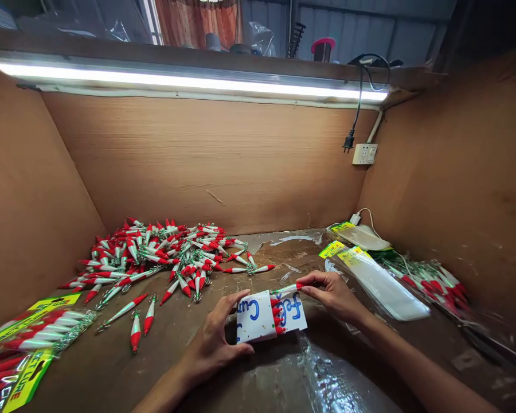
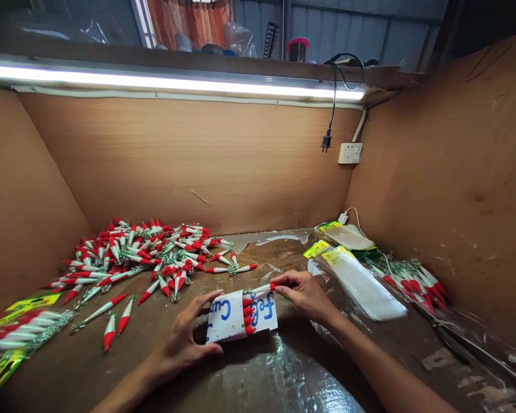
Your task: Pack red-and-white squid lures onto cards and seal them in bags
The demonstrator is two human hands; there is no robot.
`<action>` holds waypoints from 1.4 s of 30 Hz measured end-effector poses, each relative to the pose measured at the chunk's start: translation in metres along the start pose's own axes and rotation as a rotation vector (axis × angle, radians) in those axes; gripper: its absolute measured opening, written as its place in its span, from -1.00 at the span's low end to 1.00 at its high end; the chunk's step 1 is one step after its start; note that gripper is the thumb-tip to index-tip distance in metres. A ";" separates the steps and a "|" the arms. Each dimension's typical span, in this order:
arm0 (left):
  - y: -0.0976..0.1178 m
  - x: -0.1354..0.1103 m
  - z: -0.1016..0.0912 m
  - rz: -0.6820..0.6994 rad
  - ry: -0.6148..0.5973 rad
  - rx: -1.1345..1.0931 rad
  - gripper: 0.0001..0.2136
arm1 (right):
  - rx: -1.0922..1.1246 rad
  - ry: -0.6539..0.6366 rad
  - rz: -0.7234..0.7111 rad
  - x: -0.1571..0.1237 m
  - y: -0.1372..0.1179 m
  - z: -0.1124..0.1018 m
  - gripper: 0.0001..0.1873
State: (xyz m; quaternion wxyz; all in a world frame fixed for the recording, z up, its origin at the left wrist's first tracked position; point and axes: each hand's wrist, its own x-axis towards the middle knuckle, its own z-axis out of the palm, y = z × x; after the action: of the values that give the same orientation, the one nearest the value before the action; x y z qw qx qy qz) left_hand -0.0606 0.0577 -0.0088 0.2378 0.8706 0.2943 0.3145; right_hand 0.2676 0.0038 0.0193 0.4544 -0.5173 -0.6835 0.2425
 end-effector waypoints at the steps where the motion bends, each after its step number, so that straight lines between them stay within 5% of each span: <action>1: 0.000 0.000 0.000 -0.007 0.002 -0.002 -0.13 | -0.016 -0.003 -0.011 -0.001 0.000 0.001 -0.72; 13: 0.004 -0.001 0.000 -0.016 -0.020 -0.058 -0.12 | -0.155 -0.007 -0.110 -0.004 -0.004 0.007 -0.77; 17: 0.011 -0.001 0.004 -0.009 -0.063 -0.048 -0.10 | -0.290 0.020 -0.192 -0.007 -0.008 0.024 -0.82; 22: 0.016 -0.003 0.009 0.023 -0.084 -0.023 -0.11 | -0.434 -0.099 -0.332 -0.009 -0.012 0.042 -0.90; 31: 0.010 0.000 0.010 0.014 -0.220 -0.022 -0.22 | -0.433 -0.210 -0.161 -0.008 0.003 0.043 -0.90; 37: 0.011 0.001 0.005 0.064 -0.297 0.052 -0.37 | -0.446 -0.316 -0.254 -0.007 -0.001 0.040 -0.85; 42: 0.014 -0.003 0.006 0.049 -0.275 0.074 -0.37 | -0.592 -0.108 0.100 -0.008 0.006 0.014 -0.58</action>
State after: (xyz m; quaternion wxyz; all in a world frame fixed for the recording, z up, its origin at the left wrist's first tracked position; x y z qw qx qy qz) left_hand -0.0537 0.0447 -0.0058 0.2360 0.9205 0.2489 0.1871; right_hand 0.2588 0.0003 0.0045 0.2344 -0.6467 -0.7212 0.0818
